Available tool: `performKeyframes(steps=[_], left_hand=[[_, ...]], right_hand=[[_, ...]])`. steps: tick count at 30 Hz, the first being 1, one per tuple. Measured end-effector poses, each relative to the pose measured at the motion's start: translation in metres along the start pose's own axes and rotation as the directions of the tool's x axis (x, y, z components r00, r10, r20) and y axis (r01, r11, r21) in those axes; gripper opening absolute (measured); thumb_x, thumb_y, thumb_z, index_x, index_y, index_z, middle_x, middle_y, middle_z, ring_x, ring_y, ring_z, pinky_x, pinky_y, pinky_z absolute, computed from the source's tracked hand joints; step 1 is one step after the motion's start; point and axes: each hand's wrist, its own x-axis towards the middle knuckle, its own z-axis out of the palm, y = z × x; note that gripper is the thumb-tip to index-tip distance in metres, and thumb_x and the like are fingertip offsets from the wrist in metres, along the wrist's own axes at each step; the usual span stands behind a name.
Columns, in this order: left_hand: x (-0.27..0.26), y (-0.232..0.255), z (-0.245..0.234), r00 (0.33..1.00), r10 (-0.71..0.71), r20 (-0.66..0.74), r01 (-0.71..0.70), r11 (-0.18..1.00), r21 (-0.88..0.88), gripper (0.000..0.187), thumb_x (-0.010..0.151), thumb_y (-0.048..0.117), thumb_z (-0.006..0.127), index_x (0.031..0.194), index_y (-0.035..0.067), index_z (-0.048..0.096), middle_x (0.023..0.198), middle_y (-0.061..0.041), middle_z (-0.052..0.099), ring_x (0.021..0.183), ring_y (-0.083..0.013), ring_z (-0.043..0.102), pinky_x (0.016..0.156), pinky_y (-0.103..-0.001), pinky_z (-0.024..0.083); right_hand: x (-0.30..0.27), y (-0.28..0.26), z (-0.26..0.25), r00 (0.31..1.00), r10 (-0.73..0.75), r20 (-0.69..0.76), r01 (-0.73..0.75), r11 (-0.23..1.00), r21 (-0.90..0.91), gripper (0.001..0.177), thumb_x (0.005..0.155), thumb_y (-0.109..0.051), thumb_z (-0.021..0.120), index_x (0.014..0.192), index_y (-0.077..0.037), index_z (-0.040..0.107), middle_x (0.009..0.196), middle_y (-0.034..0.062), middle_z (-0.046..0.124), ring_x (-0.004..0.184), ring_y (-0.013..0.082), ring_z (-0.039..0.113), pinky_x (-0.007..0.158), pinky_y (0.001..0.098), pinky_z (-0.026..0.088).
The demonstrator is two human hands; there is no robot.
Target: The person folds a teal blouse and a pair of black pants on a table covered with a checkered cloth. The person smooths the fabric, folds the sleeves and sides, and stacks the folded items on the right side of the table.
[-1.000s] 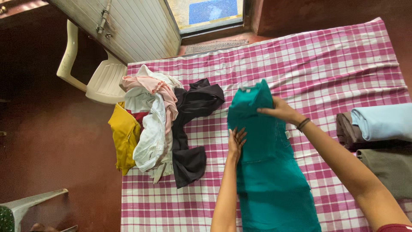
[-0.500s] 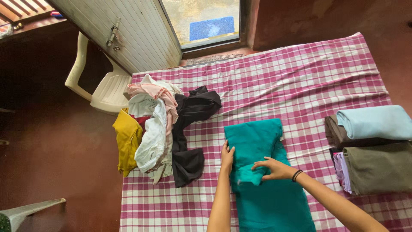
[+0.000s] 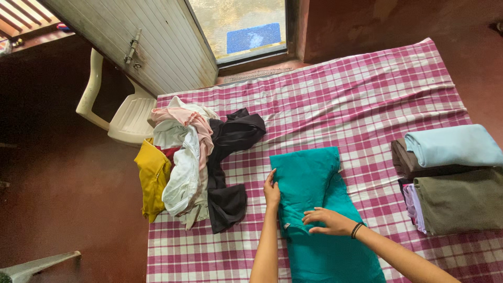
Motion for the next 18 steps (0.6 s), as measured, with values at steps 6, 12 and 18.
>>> performKeyframes(steps=[6, 12, 18], left_hand=[[-0.042, 0.021, 0.047, 0.943, 0.331, 0.026, -0.273, 0.728, 0.629, 0.052, 0.100, 0.014, 0.051, 0.152, 0.009, 0.047, 0.166, -0.015, 0.036, 0.154, -0.0385, 0.029, 0.123, -0.050, 0.026], [-0.068, 0.013, 0.077, 0.910, 0.366, 0.194, -0.339, 0.387, 0.858, 0.069, 0.098, 0.031, 0.049, 0.159, 0.002, 0.036, 0.169, -0.015, 0.026, 0.156, -0.0357, 0.016, 0.122, -0.057, 0.010], [-0.068, 0.014, 0.078, 0.934, 0.320, 0.160, -0.295, 0.437, 0.850, 0.071, 0.097, 0.034, 0.051, 0.158, 0.003, 0.033, 0.170, -0.011, 0.024, 0.158, -0.0323, 0.016, 0.122, -0.060, 0.008]], right_hand=[[0.041, 0.036, -0.017, 0.775, 0.217, -0.594, -0.122, 0.973, 0.196, 0.032, 0.102, -0.025, 0.055, 0.125, -0.008, 0.070, 0.126, 0.0111, 0.073, 0.121, 0.0274, 0.069, 0.103, 0.0357, 0.053], [0.095, 0.076, -0.018, 0.810, 0.127, -0.572, -0.258, 0.954, -0.155, 0.054, 0.104, -0.034, 0.044, 0.153, -0.012, 0.043, 0.162, 0.0098, 0.039, 0.152, 0.0289, 0.029, 0.121, 0.0482, 0.024], [0.103, 0.077, -0.033, 0.838, 0.174, -0.517, -0.415, 0.818, -0.398, 0.059, 0.102, -0.046, 0.039, 0.158, -0.026, 0.036, 0.168, -0.0031, 0.027, 0.155, 0.0231, 0.021, 0.123, 0.0560, 0.011]])
